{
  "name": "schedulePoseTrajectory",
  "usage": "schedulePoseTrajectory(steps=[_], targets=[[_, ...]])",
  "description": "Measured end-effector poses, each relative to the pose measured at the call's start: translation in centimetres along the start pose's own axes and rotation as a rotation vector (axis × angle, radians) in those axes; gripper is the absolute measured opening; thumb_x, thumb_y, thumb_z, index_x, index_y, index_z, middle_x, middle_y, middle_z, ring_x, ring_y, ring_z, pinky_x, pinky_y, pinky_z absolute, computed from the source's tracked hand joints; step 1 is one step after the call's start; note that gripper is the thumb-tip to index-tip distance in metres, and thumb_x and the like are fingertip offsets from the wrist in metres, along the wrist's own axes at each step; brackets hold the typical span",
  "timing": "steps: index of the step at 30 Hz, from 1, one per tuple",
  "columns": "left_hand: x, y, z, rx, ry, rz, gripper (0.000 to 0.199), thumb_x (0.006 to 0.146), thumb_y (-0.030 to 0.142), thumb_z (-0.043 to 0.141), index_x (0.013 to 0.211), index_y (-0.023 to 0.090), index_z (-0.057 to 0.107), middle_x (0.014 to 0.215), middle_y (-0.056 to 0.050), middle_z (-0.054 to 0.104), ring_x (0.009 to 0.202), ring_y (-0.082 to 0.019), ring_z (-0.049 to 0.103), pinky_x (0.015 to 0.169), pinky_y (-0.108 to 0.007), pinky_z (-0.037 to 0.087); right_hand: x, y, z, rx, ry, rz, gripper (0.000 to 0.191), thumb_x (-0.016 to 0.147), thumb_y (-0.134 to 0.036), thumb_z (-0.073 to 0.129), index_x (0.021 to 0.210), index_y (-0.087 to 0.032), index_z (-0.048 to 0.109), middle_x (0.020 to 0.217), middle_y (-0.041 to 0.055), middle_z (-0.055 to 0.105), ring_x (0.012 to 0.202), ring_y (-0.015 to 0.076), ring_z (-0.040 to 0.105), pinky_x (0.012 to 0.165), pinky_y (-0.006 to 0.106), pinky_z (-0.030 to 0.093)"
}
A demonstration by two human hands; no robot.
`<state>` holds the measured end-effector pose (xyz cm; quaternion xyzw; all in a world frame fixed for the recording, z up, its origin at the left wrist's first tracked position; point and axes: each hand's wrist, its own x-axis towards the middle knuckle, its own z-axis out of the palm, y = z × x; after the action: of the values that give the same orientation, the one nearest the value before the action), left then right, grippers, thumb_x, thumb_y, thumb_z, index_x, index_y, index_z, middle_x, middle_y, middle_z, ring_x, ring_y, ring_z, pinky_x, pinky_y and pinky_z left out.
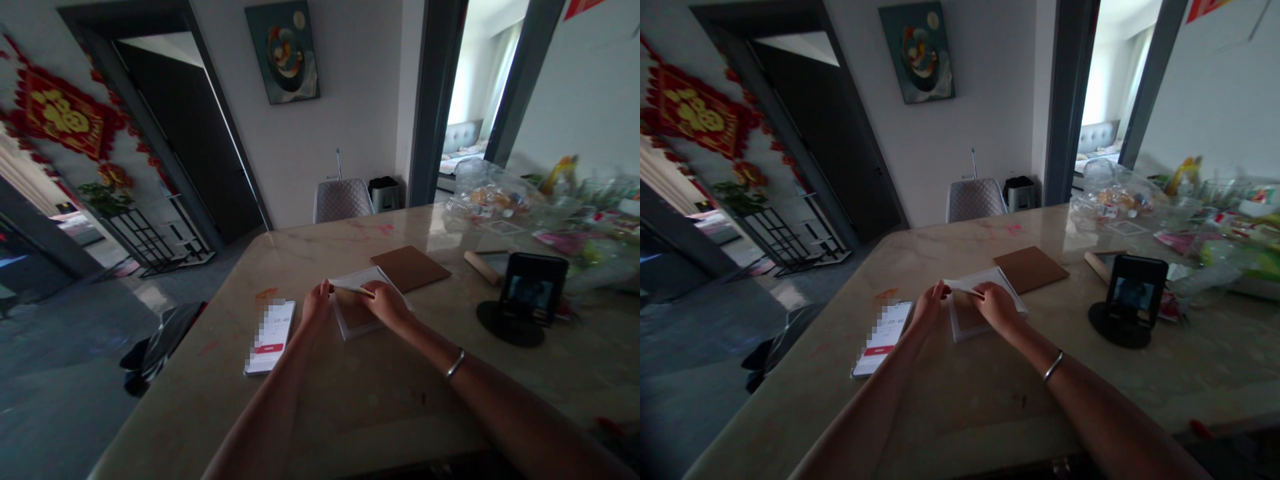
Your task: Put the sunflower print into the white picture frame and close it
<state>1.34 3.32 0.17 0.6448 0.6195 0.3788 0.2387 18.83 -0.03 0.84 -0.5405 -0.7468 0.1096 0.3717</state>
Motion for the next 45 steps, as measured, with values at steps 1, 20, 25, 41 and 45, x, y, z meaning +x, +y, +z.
schedulePoseTrajectory(steps=[1,20,25,41,45], targets=[[0.0,-0.1,0.0,-0.025,-0.015,-0.018,0.053,0.086,0.045,0.022,0.079,0.015,0.064,0.082,-0.007,0.068,0.072,-0.017,0.061,0.066,-0.027,0.044,-0.1,0.1,0.0,0.003,-0.017,0.006,0.016,0.077,-0.024,0.051,0.066,-0.019,0.062,0.067,0.0026,0.063,0.062,0.0133,0.055,0.057,0.021,0.036],[-0.4,-0.1,0.2,0.413,0.000,0.068,0.022,0.081,0.028,0.046,0.081,0.016,0.065,0.086,-0.006,0.064,0.076,-0.014,0.057,0.068,-0.023,0.039,-0.2,0.4,-1.0,0.063,-0.294,-0.066,0.031,0.078,-0.041,0.049,0.065,-0.016,0.060,0.065,0.0047,0.063,0.059,0.0135,0.055,0.051,0.021,0.031],[-0.4,0.1,0.2,0.463,-0.020,0.101,0.028,0.084,0.027,0.039,0.087,0.017,0.066,0.091,-0.008,0.065,0.083,-0.017,0.058,0.072,-0.025,0.040,0.2,1.1,-0.7,0.076,-0.223,0.016,0.037,0.081,-0.040,0.043,0.061,-0.014,0.061,0.055,0.0040,0.061,0.053,0.0135,0.055,0.048,0.022,0.031],[-0.1,-0.6,0.9,0.628,-0.043,0.174,0.034,0.084,0.028,0.040,0.113,0.018,0.055,0.120,-0.010,0.054,0.113,-0.020,0.046,0.098,-0.031,0.029,2.1,3.7,-3.2,0.663,0.663,0.290,0.043,0.078,-0.053,0.039,0.084,-0.015,0.058,0.082,0.0084,0.064,0.080,0.0199,0.059,0.070,0.031,0.046],[-0.1,-0.5,1.1,0.622,-0.055,0.160,0.039,0.086,0.031,0.037,0.120,0.016,0.049,0.127,-0.011,0.049,0.119,-0.020,0.041,0.100,-0.031,0.027,2.5,3.8,-3.5,0.844,0.698,0.316,0.040,0.077,-0.052,0.042,0.086,-0.015,0.055,0.084,0.0087,0.064,0.082,0.0195,0.059,0.070,0.031,0.047]])
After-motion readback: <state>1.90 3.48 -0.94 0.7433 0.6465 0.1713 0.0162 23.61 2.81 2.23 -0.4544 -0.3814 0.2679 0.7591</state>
